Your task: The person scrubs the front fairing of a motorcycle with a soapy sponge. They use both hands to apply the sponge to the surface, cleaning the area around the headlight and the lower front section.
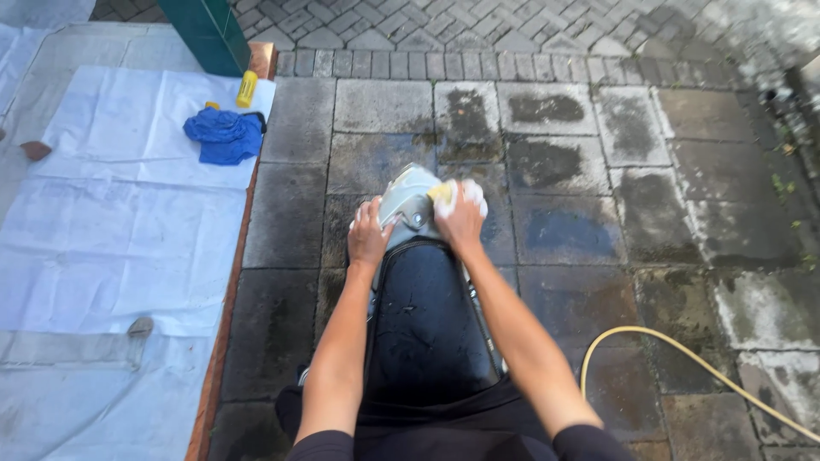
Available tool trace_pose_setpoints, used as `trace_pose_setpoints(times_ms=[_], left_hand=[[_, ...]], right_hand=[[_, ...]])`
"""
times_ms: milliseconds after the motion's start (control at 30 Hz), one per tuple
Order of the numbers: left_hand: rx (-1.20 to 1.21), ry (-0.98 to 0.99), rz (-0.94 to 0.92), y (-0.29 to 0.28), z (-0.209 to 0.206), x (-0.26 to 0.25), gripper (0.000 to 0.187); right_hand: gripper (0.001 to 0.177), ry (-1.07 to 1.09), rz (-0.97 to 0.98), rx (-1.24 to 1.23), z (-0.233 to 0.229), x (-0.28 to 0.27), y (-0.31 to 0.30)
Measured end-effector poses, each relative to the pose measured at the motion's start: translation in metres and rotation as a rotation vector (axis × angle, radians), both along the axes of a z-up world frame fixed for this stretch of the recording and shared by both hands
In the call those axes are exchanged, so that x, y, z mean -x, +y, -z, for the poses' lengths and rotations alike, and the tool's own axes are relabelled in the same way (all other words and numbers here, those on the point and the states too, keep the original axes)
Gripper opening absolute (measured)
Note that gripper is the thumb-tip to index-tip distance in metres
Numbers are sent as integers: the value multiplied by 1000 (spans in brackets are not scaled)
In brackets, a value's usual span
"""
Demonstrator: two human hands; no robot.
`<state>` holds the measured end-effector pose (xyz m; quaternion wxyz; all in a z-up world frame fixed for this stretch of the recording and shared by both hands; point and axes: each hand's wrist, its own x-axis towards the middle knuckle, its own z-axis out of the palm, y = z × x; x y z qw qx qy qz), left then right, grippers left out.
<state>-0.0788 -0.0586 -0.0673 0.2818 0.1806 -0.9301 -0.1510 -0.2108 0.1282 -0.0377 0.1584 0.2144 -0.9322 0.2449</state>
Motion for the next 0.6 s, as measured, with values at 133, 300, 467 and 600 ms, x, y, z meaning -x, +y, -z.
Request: trace_pose_setpoints(times_ms=[133, 300, 467, 600], left_hand=[[-324, -64, -41, 16, -37, -19, 52], [-638, -120, -261, 34, -59, -49, 47], [-631, -184, -325, 44, -73, -41, 58], [-535, -155, -321, 43, -94, -12, 50]], right_hand=[[71, -17, 73, 4, -39, -46, 36], [74, -690, 260, 84, -27, -55, 65], [73, -784, 250, 168, -44, -43, 52], [72, -675, 213, 187, -87, -30, 3]])
